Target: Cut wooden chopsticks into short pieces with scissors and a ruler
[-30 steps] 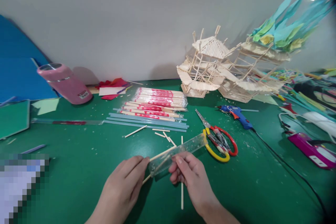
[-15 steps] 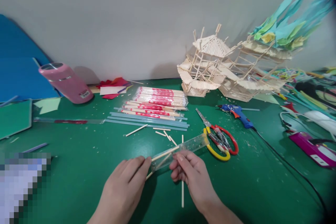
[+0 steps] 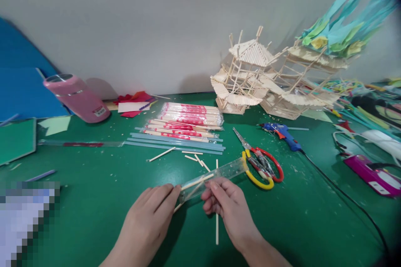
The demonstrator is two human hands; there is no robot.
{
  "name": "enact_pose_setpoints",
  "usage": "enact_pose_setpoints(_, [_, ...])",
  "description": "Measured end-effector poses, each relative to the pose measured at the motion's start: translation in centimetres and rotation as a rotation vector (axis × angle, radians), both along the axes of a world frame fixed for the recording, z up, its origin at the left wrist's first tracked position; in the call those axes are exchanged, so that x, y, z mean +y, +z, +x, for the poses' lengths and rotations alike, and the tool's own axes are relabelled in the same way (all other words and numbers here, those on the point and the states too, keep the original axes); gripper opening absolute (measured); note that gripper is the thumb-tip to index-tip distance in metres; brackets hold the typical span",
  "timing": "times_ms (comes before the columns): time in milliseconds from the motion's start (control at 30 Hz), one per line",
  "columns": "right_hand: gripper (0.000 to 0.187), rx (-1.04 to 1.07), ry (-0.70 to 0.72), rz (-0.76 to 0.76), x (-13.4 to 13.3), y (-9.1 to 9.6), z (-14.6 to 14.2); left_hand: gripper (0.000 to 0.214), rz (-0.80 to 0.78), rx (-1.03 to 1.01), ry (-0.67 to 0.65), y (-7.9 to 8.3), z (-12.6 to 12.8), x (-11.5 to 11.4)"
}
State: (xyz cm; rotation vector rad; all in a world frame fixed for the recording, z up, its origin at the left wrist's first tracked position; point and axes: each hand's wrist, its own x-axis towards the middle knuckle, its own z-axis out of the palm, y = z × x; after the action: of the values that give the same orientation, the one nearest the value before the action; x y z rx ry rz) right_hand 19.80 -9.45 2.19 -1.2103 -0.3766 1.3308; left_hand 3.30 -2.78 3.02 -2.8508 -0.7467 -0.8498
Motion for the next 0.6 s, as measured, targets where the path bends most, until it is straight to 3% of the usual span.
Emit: enact_pose_setpoints(600, [0.024,0.020,0.003,0.018,-0.02,-0.13,0.02,0.023,-0.206,-0.032,-0.005,-0.38,-0.37,0.47])
